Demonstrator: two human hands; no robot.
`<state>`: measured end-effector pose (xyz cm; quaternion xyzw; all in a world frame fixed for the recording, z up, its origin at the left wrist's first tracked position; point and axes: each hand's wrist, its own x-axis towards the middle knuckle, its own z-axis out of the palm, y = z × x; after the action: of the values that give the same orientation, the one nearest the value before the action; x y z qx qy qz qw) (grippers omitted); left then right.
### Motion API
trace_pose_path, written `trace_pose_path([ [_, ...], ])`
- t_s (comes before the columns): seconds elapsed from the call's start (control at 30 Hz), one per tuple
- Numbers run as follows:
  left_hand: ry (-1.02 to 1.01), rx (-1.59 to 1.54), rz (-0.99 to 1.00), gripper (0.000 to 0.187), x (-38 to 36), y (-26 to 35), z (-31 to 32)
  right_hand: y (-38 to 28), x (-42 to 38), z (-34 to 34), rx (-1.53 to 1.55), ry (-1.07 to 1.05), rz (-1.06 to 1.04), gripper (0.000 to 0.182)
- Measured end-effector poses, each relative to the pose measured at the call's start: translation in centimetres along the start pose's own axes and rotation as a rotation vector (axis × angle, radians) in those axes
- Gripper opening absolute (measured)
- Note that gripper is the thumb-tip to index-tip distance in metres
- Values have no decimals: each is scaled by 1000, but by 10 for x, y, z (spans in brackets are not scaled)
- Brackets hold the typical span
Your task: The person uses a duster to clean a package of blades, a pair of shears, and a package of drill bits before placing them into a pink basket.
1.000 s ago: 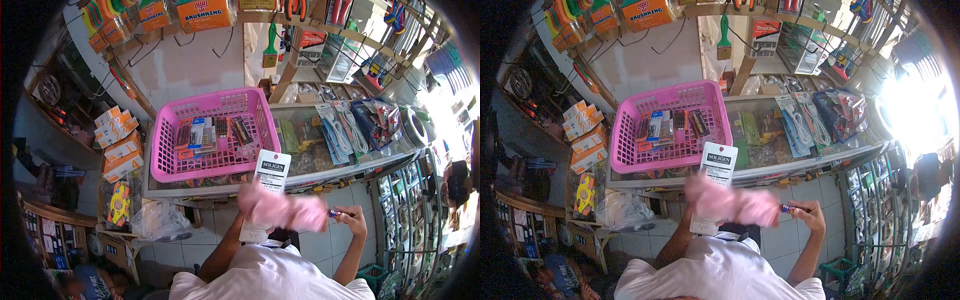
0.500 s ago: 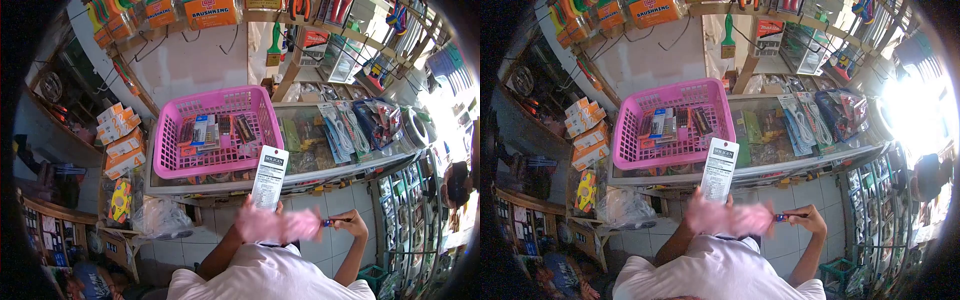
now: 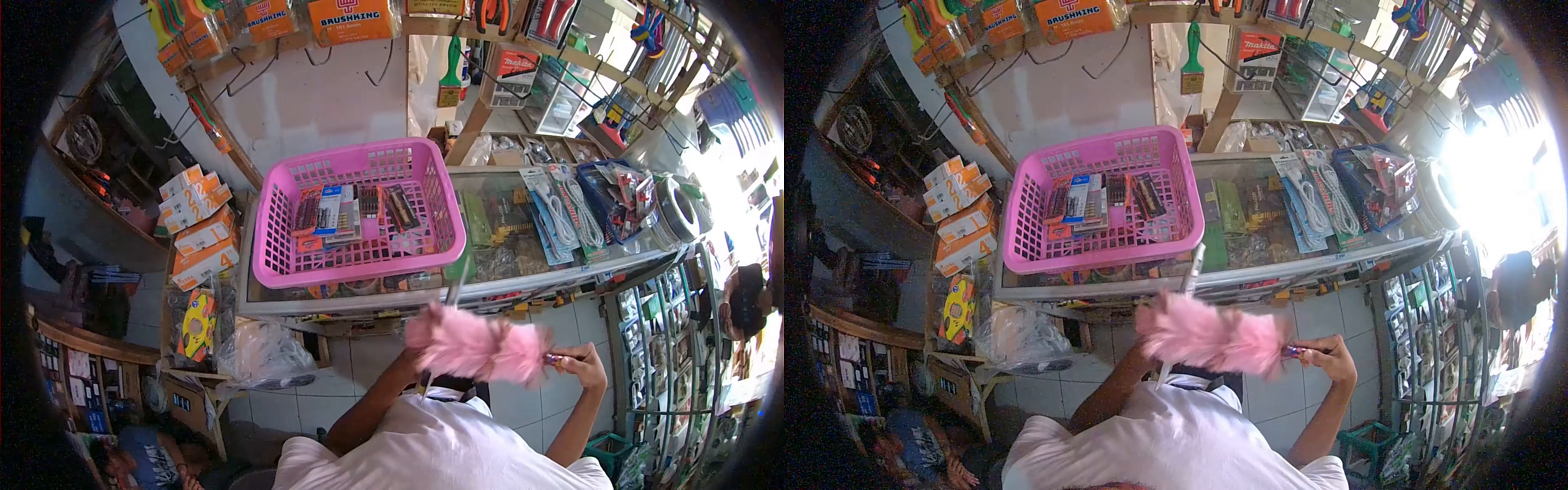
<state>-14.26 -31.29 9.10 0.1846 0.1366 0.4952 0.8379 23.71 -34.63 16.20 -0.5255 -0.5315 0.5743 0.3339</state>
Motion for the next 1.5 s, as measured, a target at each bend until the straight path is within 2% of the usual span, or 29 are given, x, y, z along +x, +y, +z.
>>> trace_pose_path([
  [0.17,-1,-3,9,76,-2,-2,5,-2,1,6,-46,-20,-4,33],
  [0.27,26,17,-47,78,-13,-3,-5,0,2,7,-43,18,12,40],
  [0.4,71,45,-124,80,-34,-10,-21,-10,-1,10,-52,45,22,37],
  [0.5,-2,-11,-139,82,-38,-8,-10,-3,0,3,-58,95,-11,36],
  [0.6,-216,-215,-208,88,-45,0,10,4,3,2,-57,182,-40,34],
  [0.67,-129,-219,-213,85,-47,-8,7,-4,5,4,-68,212,-21,32],
  [0.77,-107,-224,-219,87,-48,-13,1,-7,1,0,-76,138,19,32],
  [0.9,-208,-368,-174,88,-48,-19,-20,-10,-18,-25,-85,-3,111,31],
  [0.97,97,-469,-206,87,-49,-11,-1,-4,-23,-34,-124,-26,84,31],
  [1.0,249,-517,-222,87,-49,-9,5,-5,-20,-31,-109,29,69,31],
  [1.07,43,-359,-230,85,-50,-12,-9,-7,-13,-22,-80,140,41,32],
  [1.1,-60,-278,-232,84,-50,-14,-15,-6,-14,-24,-78,112,61,32],
  [1.13,-59,-250,-220,82,-49,-15,-17,-6,-15,-28,-77,84,79,32],
  [1.23,212,-395,-145,81,-45,-18,-15,-15,-18,-31,-84,4,89,31],
  [1.27,142,-382,-142,80,-45,-17,-15,-18,-19,-32,-90,-23,88,31],
  [1.37,-63,-326,-152,77,-46,-9,-6,-8,-18,-37,-73,89,52,31],
  [1.43,-211,-262,-194,76,-43,-2,-2,-11,-17,-37,-86,-3,73,32],
  [1.47,-45,-452,-174,76,-44,-11,-10,-12,-17,-38,-93,-47,80,32],
  [1.5,-31,-441,-161,76,-43,-11,-9,-13,-18,-40,-111,-23,71,33],
])
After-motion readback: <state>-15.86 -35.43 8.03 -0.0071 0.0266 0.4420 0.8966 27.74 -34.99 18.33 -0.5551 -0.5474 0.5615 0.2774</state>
